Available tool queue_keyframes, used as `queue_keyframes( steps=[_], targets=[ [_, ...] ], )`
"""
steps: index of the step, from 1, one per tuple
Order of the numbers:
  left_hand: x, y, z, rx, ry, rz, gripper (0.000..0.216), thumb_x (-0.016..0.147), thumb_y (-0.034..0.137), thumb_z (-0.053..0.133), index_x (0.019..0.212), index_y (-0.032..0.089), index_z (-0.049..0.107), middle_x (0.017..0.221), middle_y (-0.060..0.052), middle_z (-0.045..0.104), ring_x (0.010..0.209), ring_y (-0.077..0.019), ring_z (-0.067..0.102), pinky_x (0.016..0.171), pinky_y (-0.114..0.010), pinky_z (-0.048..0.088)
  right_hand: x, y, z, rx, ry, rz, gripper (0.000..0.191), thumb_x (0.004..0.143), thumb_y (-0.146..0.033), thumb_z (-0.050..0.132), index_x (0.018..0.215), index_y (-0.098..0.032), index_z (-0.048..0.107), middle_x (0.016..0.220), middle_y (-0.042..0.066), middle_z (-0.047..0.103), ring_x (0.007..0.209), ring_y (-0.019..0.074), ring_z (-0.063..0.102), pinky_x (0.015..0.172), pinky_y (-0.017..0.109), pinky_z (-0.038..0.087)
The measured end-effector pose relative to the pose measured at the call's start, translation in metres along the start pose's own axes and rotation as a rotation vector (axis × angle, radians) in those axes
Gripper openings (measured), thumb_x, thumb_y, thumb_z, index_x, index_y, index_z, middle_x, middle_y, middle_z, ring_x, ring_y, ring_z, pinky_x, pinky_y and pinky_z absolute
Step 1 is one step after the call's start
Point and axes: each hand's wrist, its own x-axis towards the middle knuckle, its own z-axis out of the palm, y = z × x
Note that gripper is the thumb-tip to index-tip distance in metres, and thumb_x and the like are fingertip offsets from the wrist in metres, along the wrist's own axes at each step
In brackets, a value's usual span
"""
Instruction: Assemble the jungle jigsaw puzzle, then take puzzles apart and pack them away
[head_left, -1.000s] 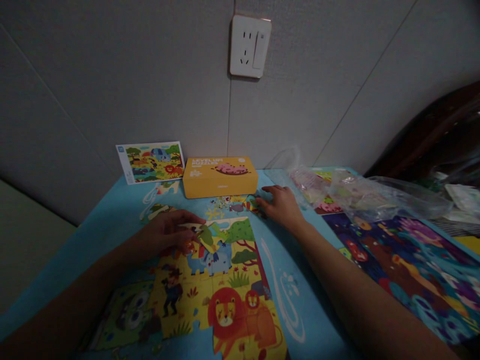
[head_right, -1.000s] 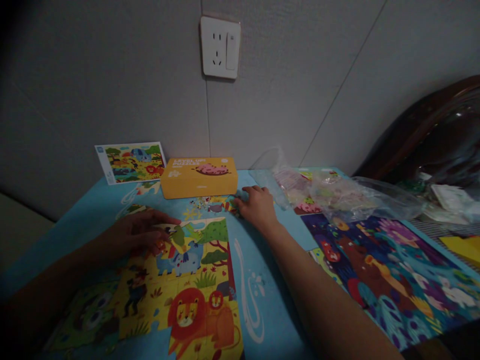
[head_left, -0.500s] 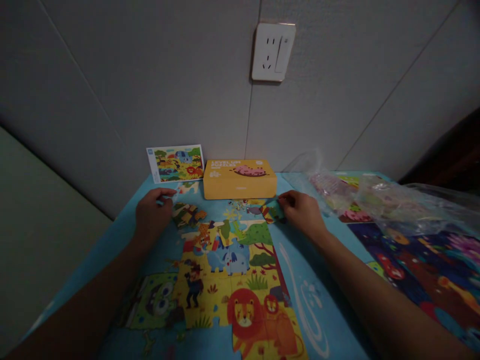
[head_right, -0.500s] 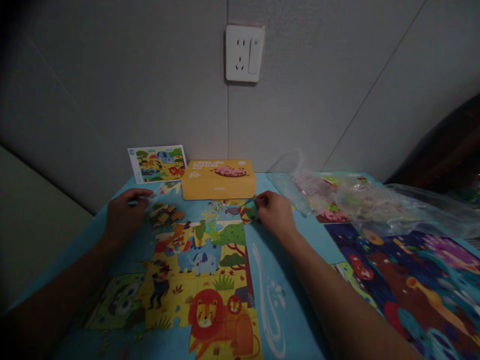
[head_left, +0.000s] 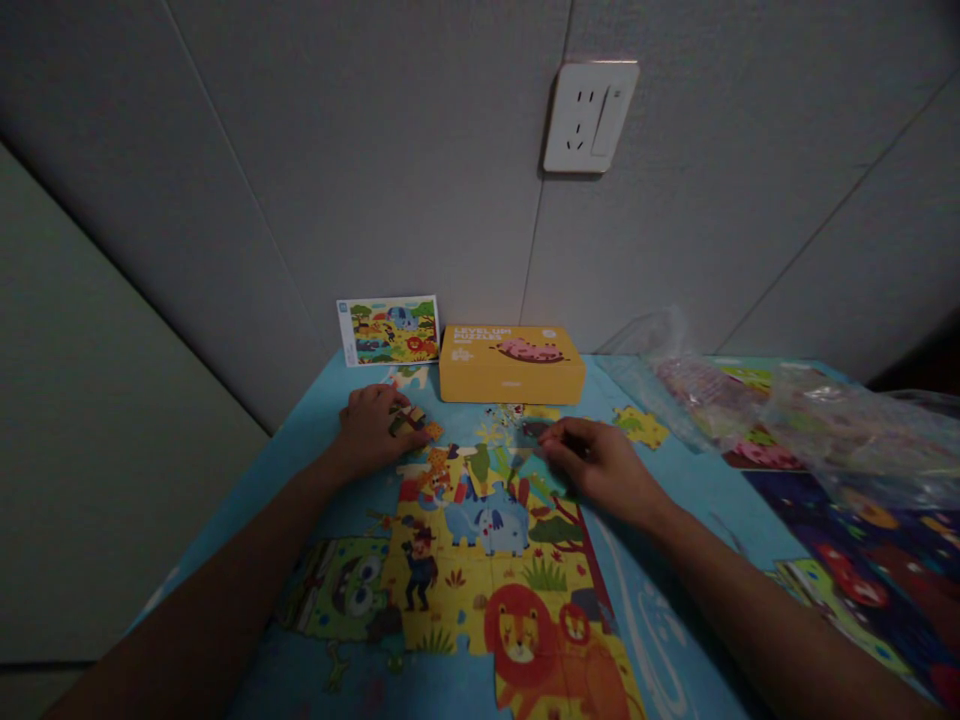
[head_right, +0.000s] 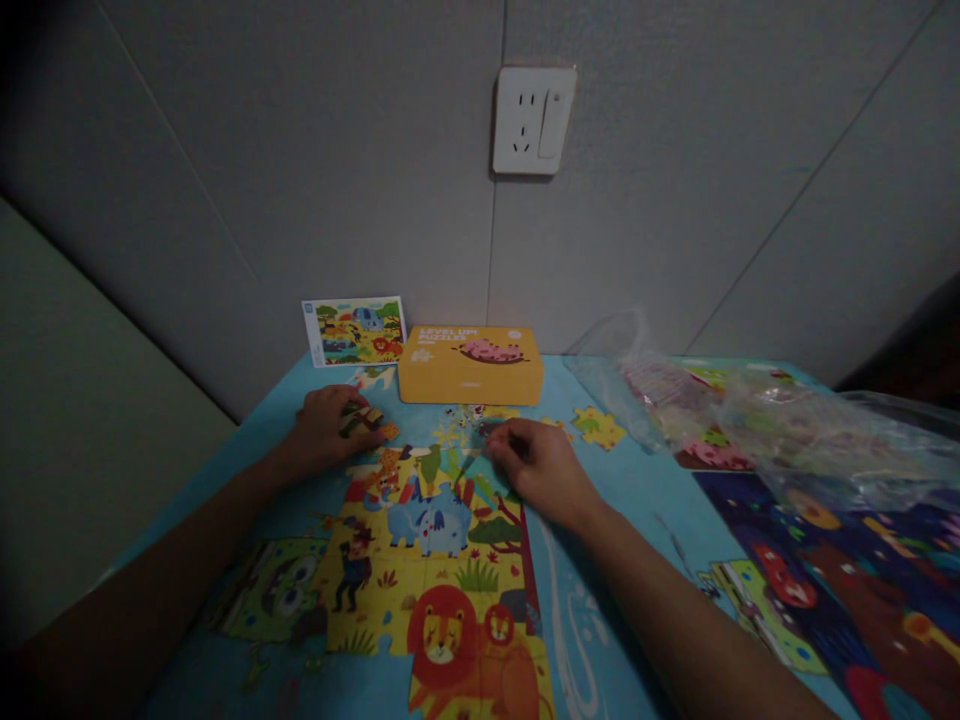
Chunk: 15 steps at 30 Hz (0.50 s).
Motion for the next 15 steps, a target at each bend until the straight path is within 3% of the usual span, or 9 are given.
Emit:
queue_keyframes(
  steps=[5, 9, 11, 13, 15],
  targets=[
    [-0.002, 0.017, -0.012, -0.503, 0.108, -0.132, 0.034, 0.074, 0.048, 0.07, 0.081, 0.02, 0.052, 0.074, 0.001, 0.06, 0.069, -0.0169, 0.058, 0.065, -0.029, 0.047, -0.003, -0.009, 0.017, -0.177, 0.024, -0.153, 0.016, 0.087, -0.03, 0.057, 0.095, -0.02, 0.066, 0.089, 0.007, 0.068, 0.083, 0.0205, 0.061, 0.075, 0.033, 0.045],
    [-0.017, 0.046, -0.008, -0.845, 0.052, -0.08, 0.03, 0.071, 0.04, 0.074, 0.079, 0.02, 0.052, 0.073, 0.003, 0.061, 0.065, -0.0144, 0.058, 0.062, -0.026, 0.047, -0.009, -0.015, 0.023, -0.087, -0.001, -0.211, 0.039, 0.087, -0.036, 0.061, 0.122, -0.02, 0.058, 0.101, 0.008, 0.069, 0.088, 0.0213, 0.063, 0.076, 0.033, 0.047],
    [-0.028, 0.059, -0.004, -0.824, -0.091, 0.054, 0.026, 0.071, 0.038, 0.074, 0.078, 0.02, 0.057, 0.071, 0.003, 0.063, 0.066, -0.0143, 0.059, 0.063, -0.025, 0.046, -0.013, -0.022, 0.026, -0.019, -0.083, -0.257, 0.043, 0.086, -0.037, 0.063, 0.125, -0.021, 0.055, 0.102, 0.007, 0.069, 0.087, 0.0199, 0.064, 0.075, 0.031, 0.047],
    [-0.036, 0.068, -0.001, -0.731, -0.291, 0.234, 0.023, 0.072, 0.038, 0.074, 0.077, 0.019, 0.062, 0.064, 0.003, 0.062, 0.06, -0.0129, 0.056, 0.06, -0.024, 0.043, -0.016, -0.027, 0.03, 0.03, -0.155, -0.285, 0.033, 0.089, -0.034, 0.06, 0.12, -0.022, 0.059, 0.096, 0.004, 0.071, 0.082, 0.0173, 0.064, 0.073, 0.028, 0.047],
    [-0.041, 0.071, 0.001, -0.654, -0.396, 0.346, 0.021, 0.073, 0.035, 0.073, 0.086, 0.019, 0.066, 0.068, 0.002, 0.065, 0.063, -0.0138, 0.057, 0.062, -0.025, 0.043, -0.018, -0.03, 0.032, 0.049, -0.165, -0.266, 0.022, 0.091, -0.031, 0.057, 0.11, -0.022, 0.063, 0.087, 0.001, 0.071, 0.074, 0.0154, 0.063, 0.069, 0.026, 0.045]
  ],
)
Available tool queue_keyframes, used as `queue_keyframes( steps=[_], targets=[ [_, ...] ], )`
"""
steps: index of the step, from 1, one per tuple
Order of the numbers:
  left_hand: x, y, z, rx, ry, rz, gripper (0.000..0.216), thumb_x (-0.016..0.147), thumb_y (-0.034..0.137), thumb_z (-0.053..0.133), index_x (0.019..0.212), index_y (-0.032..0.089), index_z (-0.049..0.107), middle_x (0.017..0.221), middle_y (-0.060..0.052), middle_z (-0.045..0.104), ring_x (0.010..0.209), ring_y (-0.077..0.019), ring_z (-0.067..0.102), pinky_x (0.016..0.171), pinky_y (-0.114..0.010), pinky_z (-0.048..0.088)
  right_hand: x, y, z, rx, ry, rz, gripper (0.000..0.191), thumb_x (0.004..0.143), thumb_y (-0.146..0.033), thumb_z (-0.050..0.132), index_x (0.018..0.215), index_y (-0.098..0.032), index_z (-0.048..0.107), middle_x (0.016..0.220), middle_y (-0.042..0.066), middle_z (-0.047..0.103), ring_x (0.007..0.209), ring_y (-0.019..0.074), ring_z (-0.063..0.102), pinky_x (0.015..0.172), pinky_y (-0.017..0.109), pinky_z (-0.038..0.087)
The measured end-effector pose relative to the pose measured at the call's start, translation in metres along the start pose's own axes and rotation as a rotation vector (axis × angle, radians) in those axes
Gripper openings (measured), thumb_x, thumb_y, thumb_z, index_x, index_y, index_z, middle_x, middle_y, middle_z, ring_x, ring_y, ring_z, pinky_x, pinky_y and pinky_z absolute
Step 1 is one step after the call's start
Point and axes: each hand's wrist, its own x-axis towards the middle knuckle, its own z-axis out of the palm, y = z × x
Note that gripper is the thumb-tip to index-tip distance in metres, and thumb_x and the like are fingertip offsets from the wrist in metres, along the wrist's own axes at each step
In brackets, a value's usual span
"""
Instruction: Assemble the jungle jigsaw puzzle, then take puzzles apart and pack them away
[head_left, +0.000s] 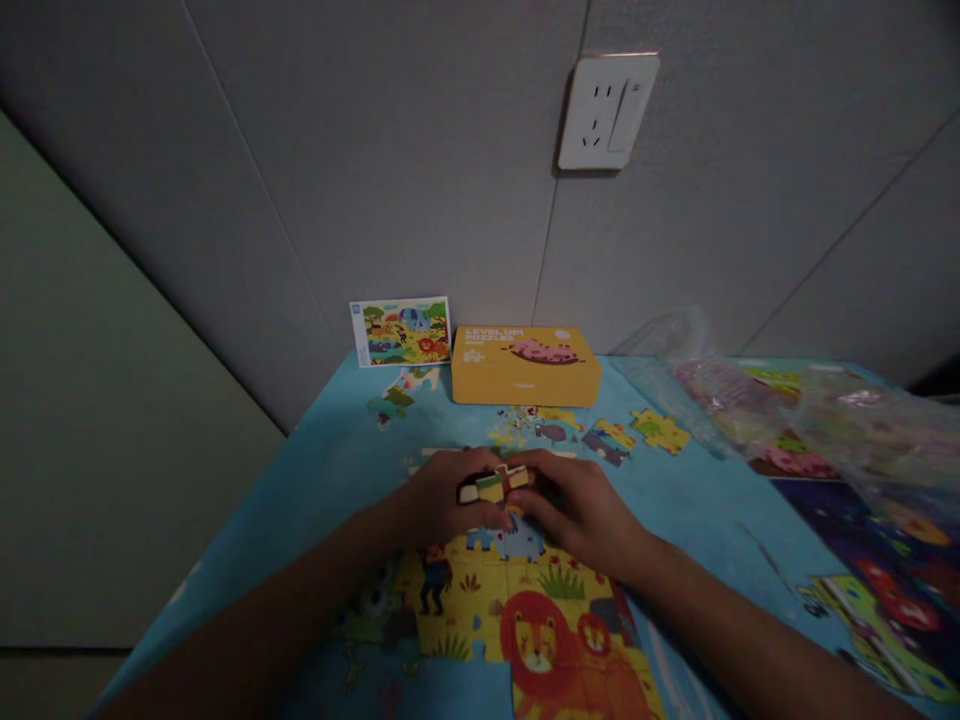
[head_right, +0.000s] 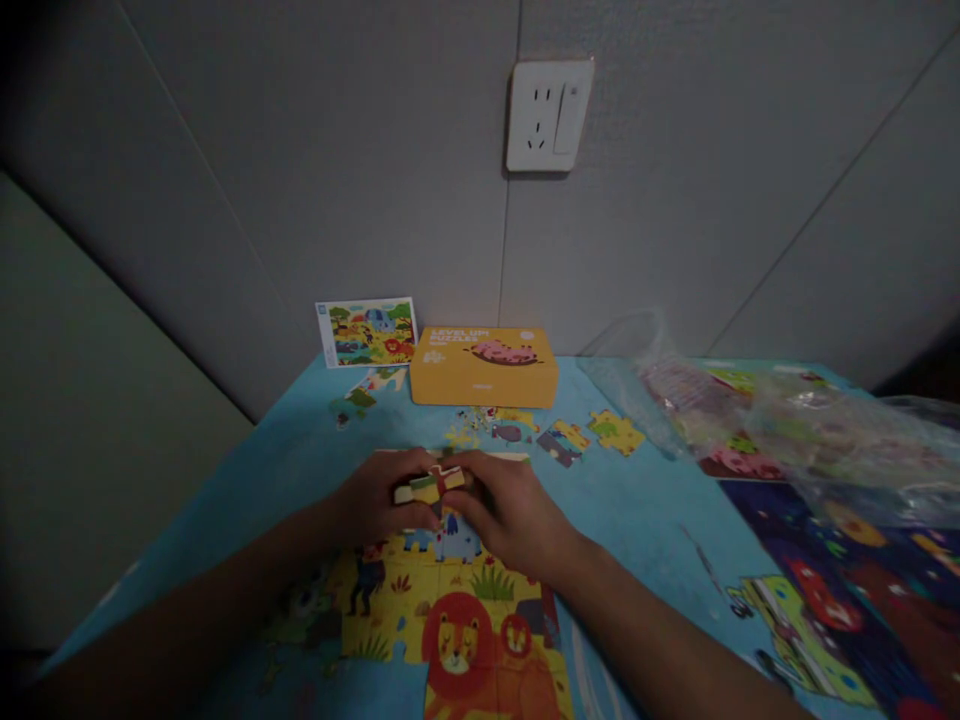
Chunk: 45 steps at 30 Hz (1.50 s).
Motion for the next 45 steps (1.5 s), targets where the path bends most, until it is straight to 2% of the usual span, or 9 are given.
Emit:
queue_keyframes(
  steps=[4, 9, 15, 20, 23, 26, 30, 39, 45],
  targets=[
    [-0.002, -0.01, -0.002, -0.095, 0.03, -0.035, 0.029, 0.081, 0.028, 0.062, 0.107, 0.017, 0.065, 0.085, -0.004, 0.069, 0.07, -0.0165, 0.061, 0.064, -0.027, 0.045, 0.002, 0.007, 0.0, 0.015, 0.134, 0.129, 0.017, 0.09, -0.032, 0.055, 0.097, -0.02, 0.064, 0.069, -0.001, 0.064, 0.06, 0.0146, 0.057, 0.058, 0.026, 0.042],
    [0.003, -0.019, -0.008, -0.337, 0.182, -0.189, 0.031, 0.082, 0.035, 0.059, 0.104, 0.015, 0.066, 0.074, -0.002, 0.066, 0.061, -0.0139, 0.058, 0.057, -0.024, 0.043, 0.003, 0.017, -0.007, 0.112, 0.38, 0.224, 0.02, 0.089, -0.037, 0.051, 0.092, -0.018, 0.059, 0.064, -0.001, 0.059, 0.056, 0.015, 0.053, 0.053, 0.026, 0.04],
    [0.001, -0.017, -0.014, -0.373, 0.189, -0.235, 0.039, 0.083, 0.046, 0.058, 0.103, 0.014, 0.068, 0.057, 0.003, 0.056, 0.045, -0.0101, 0.045, 0.046, -0.022, 0.033, 0.004, 0.019, -0.01, 0.092, 0.274, 0.288, 0.028, 0.089, -0.04, 0.048, 0.071, -0.02, 0.054, 0.06, 0.0, 0.058, 0.055, 0.015, 0.053, 0.051, 0.026, 0.038],
    [0.0, -0.015, -0.016, -0.062, 0.081, -0.076, 0.031, 0.085, 0.039, 0.055, 0.094, 0.016, 0.073, 0.075, -0.004, 0.067, 0.06, -0.0138, 0.055, 0.057, -0.025, 0.043, 0.007, 0.019, -0.008, -0.166, 0.169, 0.293, 0.024, 0.087, -0.033, 0.048, 0.071, -0.02, 0.059, 0.062, 0.002, 0.06, 0.061, 0.0177, 0.056, 0.058, 0.029, 0.04],
    [0.004, -0.024, -0.026, 0.226, 0.277, -0.036, 0.027, 0.087, 0.033, 0.052, 0.093, 0.019, 0.073, 0.089, -0.008, 0.07, 0.087, -0.0215, 0.062, 0.083, -0.034, 0.049, 0.008, 0.022, -0.009, -0.307, 0.21, 0.263, 0.017, 0.084, -0.03, 0.054, 0.077, -0.019, 0.064, 0.08, 0.006, 0.063, 0.082, 0.0232, 0.059, 0.073, 0.034, 0.044],
    [0.007, -0.046, -0.046, 0.566, 0.561, -0.235, 0.033, 0.082, 0.03, 0.057, 0.109, 0.016, 0.068, 0.113, -0.013, 0.068, 0.112, -0.0299, 0.057, 0.104, -0.045, 0.037, 0.007, 0.026, -0.008, -0.316, 0.215, 0.264, 0.012, 0.08, -0.025, 0.059, 0.086, -0.02, 0.067, 0.093, 0.009, 0.062, 0.095, 0.0257, 0.058, 0.085, 0.037, 0.044],
    [0.006, -0.073, -0.069, 0.752, 0.583, -0.584, 0.058, 0.076, 0.043, 0.065, 0.124, 0.011, 0.06, 0.127, -0.022, 0.06, 0.119, -0.0405, 0.052, 0.098, -0.052, 0.04, 0.006, 0.029, -0.007, -0.315, 0.209, 0.261, 0.015, 0.079, -0.021, 0.06, 0.092, -0.02, 0.067, 0.096, 0.009, 0.062, 0.098, 0.0261, 0.057, 0.088, 0.039, 0.044],
    [0.006, -0.071, -0.072, 0.527, 0.527, -0.543, 0.059, 0.07, 0.039, 0.072, 0.124, 0.019, 0.061, 0.102, -0.009, 0.071, 0.091, -0.0285, 0.065, 0.078, -0.038, 0.048, 0.006, 0.03, -0.006, -0.295, 0.207, 0.248, 0.016, 0.08, -0.022, 0.059, 0.094, -0.019, 0.067, 0.098, 0.01, 0.062, 0.097, 0.0261, 0.057, 0.088, 0.04, 0.045],
    [0.007, -0.063, -0.066, 0.39, 0.602, -0.347, 0.037, 0.083, 0.044, 0.055, 0.104, 0.016, 0.069, 0.089, -0.005, 0.069, 0.066, -0.0158, 0.06, 0.068, -0.029, 0.048, 0.005, 0.03, -0.007, -0.3, 0.194, 0.234, 0.016, 0.08, -0.021, 0.059, 0.094, -0.018, 0.067, 0.098, 0.01, 0.062, 0.098, 0.0263, 0.057, 0.087, 0.039, 0.045]
  ],
)
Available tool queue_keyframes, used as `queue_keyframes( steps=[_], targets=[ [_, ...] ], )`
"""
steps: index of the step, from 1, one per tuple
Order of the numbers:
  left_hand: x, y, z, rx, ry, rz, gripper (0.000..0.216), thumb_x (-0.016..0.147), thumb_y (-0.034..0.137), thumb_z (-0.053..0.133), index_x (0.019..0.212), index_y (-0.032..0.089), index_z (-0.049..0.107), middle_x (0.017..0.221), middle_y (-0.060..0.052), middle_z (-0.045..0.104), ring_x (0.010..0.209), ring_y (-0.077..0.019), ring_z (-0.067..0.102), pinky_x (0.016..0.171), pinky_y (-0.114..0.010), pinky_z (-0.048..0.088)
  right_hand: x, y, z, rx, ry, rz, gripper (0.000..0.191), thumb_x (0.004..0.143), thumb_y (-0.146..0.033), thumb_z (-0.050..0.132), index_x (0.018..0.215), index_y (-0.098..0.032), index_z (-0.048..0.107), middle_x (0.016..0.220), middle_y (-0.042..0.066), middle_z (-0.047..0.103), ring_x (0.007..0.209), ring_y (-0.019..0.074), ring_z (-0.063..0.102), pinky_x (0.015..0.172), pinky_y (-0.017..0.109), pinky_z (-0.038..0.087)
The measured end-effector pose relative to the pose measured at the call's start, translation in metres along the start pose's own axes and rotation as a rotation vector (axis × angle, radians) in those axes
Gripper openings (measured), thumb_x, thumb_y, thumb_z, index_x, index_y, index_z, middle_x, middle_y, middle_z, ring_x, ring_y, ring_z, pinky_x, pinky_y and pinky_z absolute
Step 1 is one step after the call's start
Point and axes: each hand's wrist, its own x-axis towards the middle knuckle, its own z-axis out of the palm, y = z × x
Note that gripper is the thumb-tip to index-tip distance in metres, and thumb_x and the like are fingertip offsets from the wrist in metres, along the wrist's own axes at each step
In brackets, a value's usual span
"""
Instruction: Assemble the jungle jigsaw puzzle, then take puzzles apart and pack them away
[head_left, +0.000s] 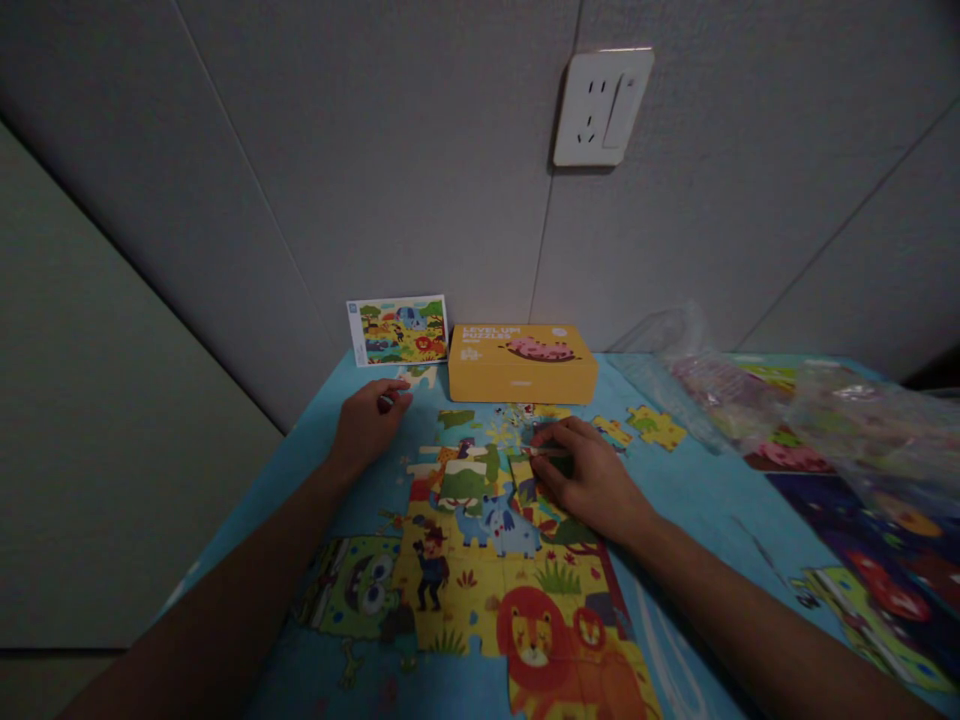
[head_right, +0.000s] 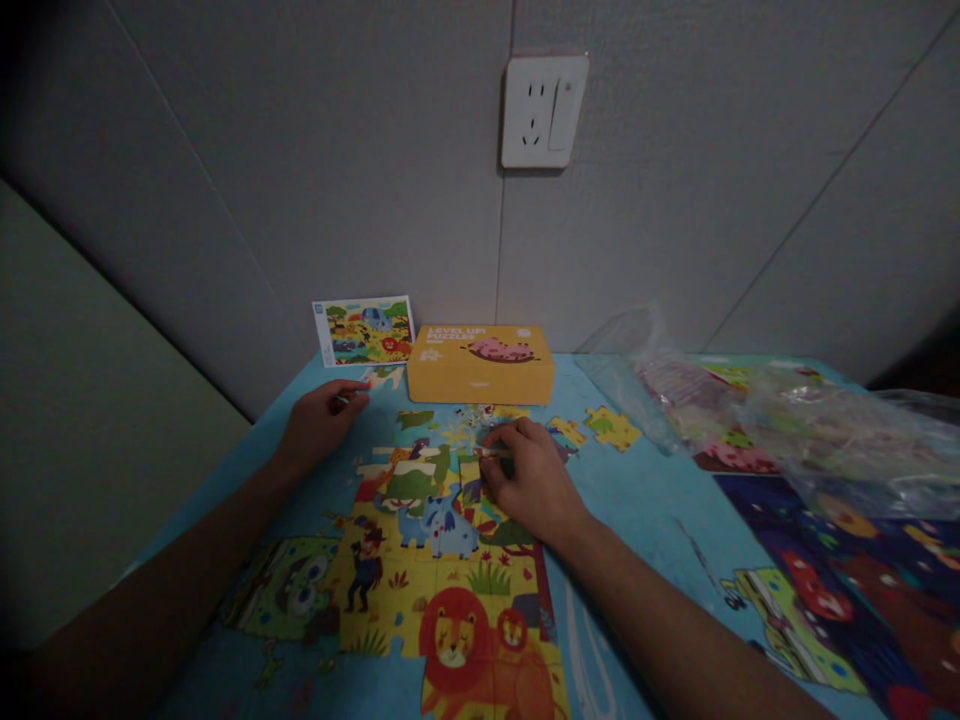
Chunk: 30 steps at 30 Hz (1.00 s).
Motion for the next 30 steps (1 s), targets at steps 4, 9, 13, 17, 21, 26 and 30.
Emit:
queue_keyframes(
  steps=[4, 9, 13, 17, 21, 26, 30],
  targets=[
    [-0.002, 0.004, 0.0, 0.044, -0.035, 0.116, 0.029, 0.083, 0.038, 0.055, 0.094, 0.016, 0.071, 0.088, -0.007, 0.067, 0.07, -0.0171, 0.058, 0.073, -0.031, 0.049, 0.0, -0.003, 0.001, 0.008, -0.002, 0.007, 0.015, 0.08, -0.021, 0.059, 0.093, -0.018, 0.067, 0.098, 0.01, 0.062, 0.096, 0.0255, 0.058, 0.087, 0.038, 0.045],
    [-0.008, 0.009, 0.002, 0.013, -0.232, 0.405, 0.026, 0.086, 0.036, 0.058, 0.1, 0.019, 0.072, 0.104, -0.008, 0.066, 0.099, -0.0225, 0.06, 0.095, -0.038, 0.046, 0.005, 0.006, -0.008, -0.068, 0.099, 0.032, 0.016, 0.08, -0.015, 0.055, 0.089, -0.017, 0.068, 0.093, 0.009, 0.066, 0.092, 0.0234, 0.06, 0.084, 0.034, 0.045],
    [-0.012, 0.008, 0.006, 0.037, -0.365, 0.568, 0.028, 0.089, 0.035, 0.058, 0.111, 0.023, 0.069, 0.131, -0.007, 0.06, 0.121, -0.0253, 0.051, 0.108, -0.044, 0.035, 0.012, 0.029, -0.028, -0.268, 0.287, 0.086, 0.022, 0.078, -0.012, 0.052, 0.09, -0.013, 0.071, 0.088, 0.011, 0.067, 0.085, 0.0254, 0.06, 0.081, 0.036, 0.045],
    [-0.013, 0.004, 0.014, 0.124, -0.409, 0.544, 0.039, 0.092, 0.036, 0.055, 0.129, 0.025, 0.059, 0.138, -0.006, 0.058, 0.124, -0.0264, 0.047, 0.108, -0.049, 0.033, 0.015, 0.039, -0.035, -0.311, 0.323, 0.14, 0.023, 0.077, -0.013, 0.053, 0.09, -0.012, 0.072, 0.087, 0.012, 0.067, 0.078, 0.0242, 0.06, 0.076, 0.036, 0.045],
    [-0.013, 0.005, 0.019, 0.157, -0.408, 0.519, 0.033, 0.093, 0.032, 0.051, 0.124, 0.025, 0.062, 0.133, -0.005, 0.062, 0.118, -0.0254, 0.049, 0.104, -0.047, 0.034, 0.009, 0.019, -0.025, -0.174, 0.244, 0.015, 0.017, 0.082, -0.016, 0.052, 0.086, -0.014, 0.069, 0.085, 0.009, 0.066, 0.078, 0.021, 0.06, 0.073, 0.032, 0.045],
    [-0.013, 0.01, 0.018, 0.168, -0.376, 0.462, 0.035, 0.09, 0.028, 0.053, 0.123, 0.022, 0.063, 0.126, -0.007, 0.062, 0.112, -0.0261, 0.049, 0.1, -0.046, 0.036, -0.002, -0.015, -0.014, -0.013, 0.022, -0.217, 0.014, 0.087, -0.018, 0.051, 0.087, -0.016, 0.065, 0.084, 0.006, 0.064, 0.079, 0.0187, 0.059, 0.074, 0.03, 0.043],
    [-0.014, 0.012, 0.017, 0.192, -0.361, 0.411, 0.038, 0.09, 0.028, 0.052, 0.126, 0.021, 0.061, 0.119, -0.009, 0.062, 0.109, -0.0269, 0.05, 0.098, -0.047, 0.037, -0.005, -0.022, -0.01, 0.031, -0.068, -0.298, 0.015, 0.089, -0.016, 0.05, 0.084, -0.016, 0.064, 0.08, 0.006, 0.062, 0.079, 0.0185, 0.057, 0.073, 0.031, 0.042]
  ],
)
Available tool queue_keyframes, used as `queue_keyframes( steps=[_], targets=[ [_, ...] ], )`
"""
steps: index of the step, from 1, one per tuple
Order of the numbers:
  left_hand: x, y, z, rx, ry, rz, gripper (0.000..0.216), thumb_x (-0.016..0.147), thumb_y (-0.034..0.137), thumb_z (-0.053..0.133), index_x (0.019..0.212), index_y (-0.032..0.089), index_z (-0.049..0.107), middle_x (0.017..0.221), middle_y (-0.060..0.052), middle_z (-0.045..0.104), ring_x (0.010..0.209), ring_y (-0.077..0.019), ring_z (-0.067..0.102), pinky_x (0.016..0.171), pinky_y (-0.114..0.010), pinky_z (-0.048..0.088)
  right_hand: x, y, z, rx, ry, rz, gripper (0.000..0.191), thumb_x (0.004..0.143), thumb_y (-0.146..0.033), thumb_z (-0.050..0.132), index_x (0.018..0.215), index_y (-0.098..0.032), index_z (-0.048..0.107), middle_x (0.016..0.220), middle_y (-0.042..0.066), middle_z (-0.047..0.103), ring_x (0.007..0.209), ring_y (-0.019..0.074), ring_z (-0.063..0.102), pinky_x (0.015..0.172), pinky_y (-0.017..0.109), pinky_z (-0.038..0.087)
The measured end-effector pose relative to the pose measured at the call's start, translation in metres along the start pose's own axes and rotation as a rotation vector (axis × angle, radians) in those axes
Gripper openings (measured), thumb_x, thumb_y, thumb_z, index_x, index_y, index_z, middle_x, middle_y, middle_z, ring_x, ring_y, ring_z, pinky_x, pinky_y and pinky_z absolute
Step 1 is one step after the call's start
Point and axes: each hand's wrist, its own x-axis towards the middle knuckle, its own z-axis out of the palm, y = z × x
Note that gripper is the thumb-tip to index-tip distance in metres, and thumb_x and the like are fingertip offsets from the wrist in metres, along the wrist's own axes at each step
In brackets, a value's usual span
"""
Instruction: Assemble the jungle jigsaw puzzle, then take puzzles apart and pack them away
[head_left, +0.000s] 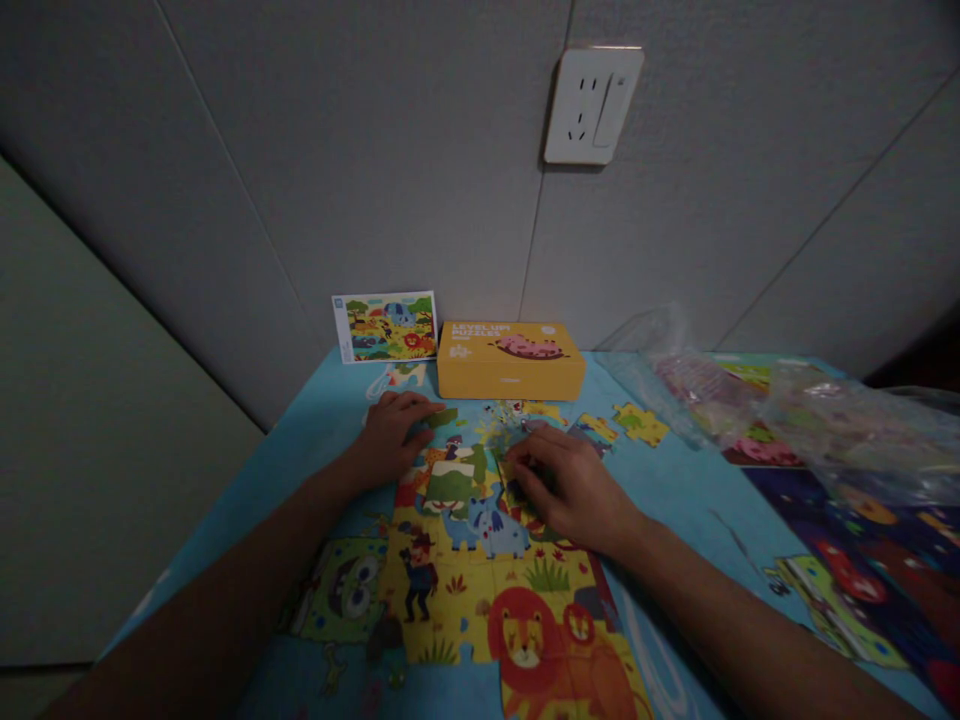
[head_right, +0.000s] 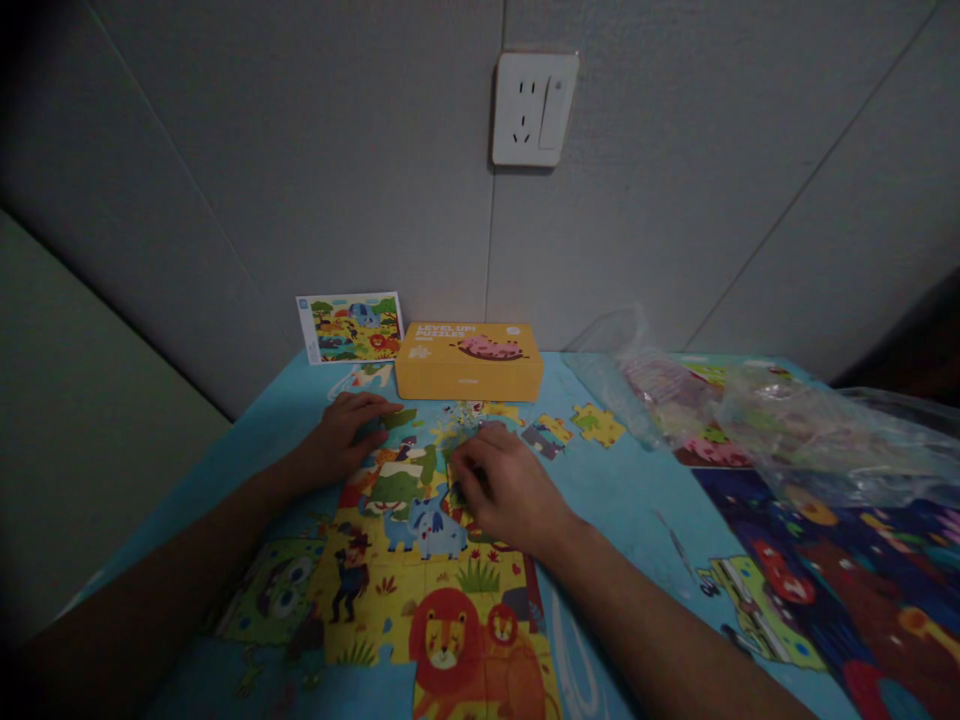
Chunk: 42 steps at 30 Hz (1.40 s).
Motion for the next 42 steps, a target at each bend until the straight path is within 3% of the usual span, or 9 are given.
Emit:
queue_keyframes(
  steps=[6, 13, 20, 26, 30, 33, 37, 40, 42],
  targets=[
    [0.0, 0.001, 0.005, 0.089, 0.038, -0.113, 0.045, 0.086, 0.049, 0.058, 0.121, 0.021, 0.065, 0.108, -0.009, 0.06, 0.104, -0.028, 0.051, 0.095, -0.046, 0.039, 0.001, 0.003, -0.001, 0.013, -0.014, -0.014, 0.013, 0.088, -0.018, 0.053, 0.085, -0.015, 0.065, 0.078, 0.006, 0.061, 0.077, 0.0184, 0.055, 0.073, 0.032, 0.042],
    [0.001, -0.004, 0.004, 0.066, 0.049, -0.195, 0.039, 0.084, 0.051, 0.059, 0.109, 0.024, 0.069, 0.107, -0.008, 0.059, 0.108, -0.0292, 0.051, 0.098, -0.048, 0.038, -0.003, 0.0, -0.001, 0.03, -0.19, -0.142, 0.017, 0.081, -0.021, 0.063, 0.096, -0.014, 0.066, 0.081, 0.005, 0.059, 0.076, 0.0185, 0.055, 0.072, 0.031, 0.044],
    [0.004, -0.007, 0.005, 0.102, 0.049, -0.212, 0.057, 0.073, 0.069, 0.058, 0.104, 0.022, 0.068, 0.111, -0.009, 0.062, 0.111, -0.0338, 0.052, 0.098, -0.05, 0.038, -0.001, 0.003, -0.001, -0.025, -0.259, -0.218, 0.019, 0.078, -0.022, 0.067, 0.096, -0.015, 0.069, 0.088, 0.006, 0.06, 0.084, 0.02, 0.057, 0.077, 0.031, 0.046],
    [0.007, -0.009, 0.007, 0.017, 0.088, -0.287, 0.06, 0.063, 0.07, 0.064, 0.097, 0.02, 0.063, 0.104, -0.011, 0.066, 0.106, -0.037, 0.057, 0.091, -0.052, 0.044, -0.003, 0.005, 0.002, -0.05, -0.262, -0.213, 0.023, 0.078, -0.025, 0.069, 0.1, -0.017, 0.069, 0.092, 0.006, 0.061, 0.086, 0.0192, 0.057, 0.078, 0.03, 0.046],
    [0.005, -0.003, 0.0, -0.231, 0.136, -0.335, 0.047, 0.069, 0.061, 0.065, 0.093, 0.022, 0.054, 0.099, -0.008, 0.066, 0.101, -0.031, 0.063, 0.085, -0.044, 0.05, -0.001, 0.005, 0.001, -0.036, -0.256, -0.232, 0.021, 0.083, -0.032, 0.066, 0.097, -0.018, 0.068, 0.09, 0.005, 0.063, 0.084, 0.018, 0.058, 0.077, 0.028, 0.046],
    [0.003, 0.002, -0.007, -0.345, 0.245, -0.397, 0.037, 0.074, 0.054, 0.064, 0.091, 0.024, 0.05, 0.102, -0.004, 0.067, 0.105, -0.0294, 0.064, 0.081, -0.04, 0.052, 0.002, 0.014, -0.012, -0.132, -0.12, -0.016, 0.017, 0.09, -0.026, 0.055, 0.09, -0.017, 0.068, 0.085, 0.006, 0.066, 0.082, 0.018, 0.06, 0.077, 0.028, 0.046],
    [0.004, -0.002, -0.008, -0.332, 0.336, -0.411, 0.033, 0.077, 0.05, 0.062, 0.096, 0.025, 0.051, 0.105, 0.0, 0.067, 0.104, -0.0304, 0.064, 0.081, -0.041, 0.053, 0.0, 0.043, -0.042, -0.469, 0.144, 0.518, 0.025, 0.087, -0.012, 0.051, 0.107, -0.011, 0.066, 0.099, 0.016, 0.068, 0.091, 0.024, 0.063, 0.081, 0.033, 0.046],
    [0.006, -0.008, -0.004, -0.187, 0.249, -0.355, 0.035, 0.079, 0.05, 0.059, 0.1, 0.023, 0.058, 0.106, -0.005, 0.068, 0.102, -0.0309, 0.064, 0.087, -0.045, 0.051, -0.009, 0.065, -0.058, -0.645, 0.061, 0.787, 0.03, 0.085, -0.021, 0.058, 0.111, -0.007, 0.064, 0.105, 0.025, 0.064, 0.094, 0.0316, 0.064, 0.08, 0.039, 0.049],
    [0.004, -0.006, -0.004, -0.048, 0.258, -0.218, 0.042, 0.079, 0.052, 0.059, 0.105, 0.021, 0.062, 0.113, -0.011, 0.065, 0.112, -0.0335, 0.058, 0.099, -0.052, 0.043, -0.015, 0.073, -0.062, -0.67, 0.011, 0.845, 0.029, 0.085, -0.024, 0.058, 0.108, -0.008, 0.065, 0.106, 0.027, 0.063, 0.093, 0.0333, 0.066, 0.077, 0.04, 0.05]
  ],
)
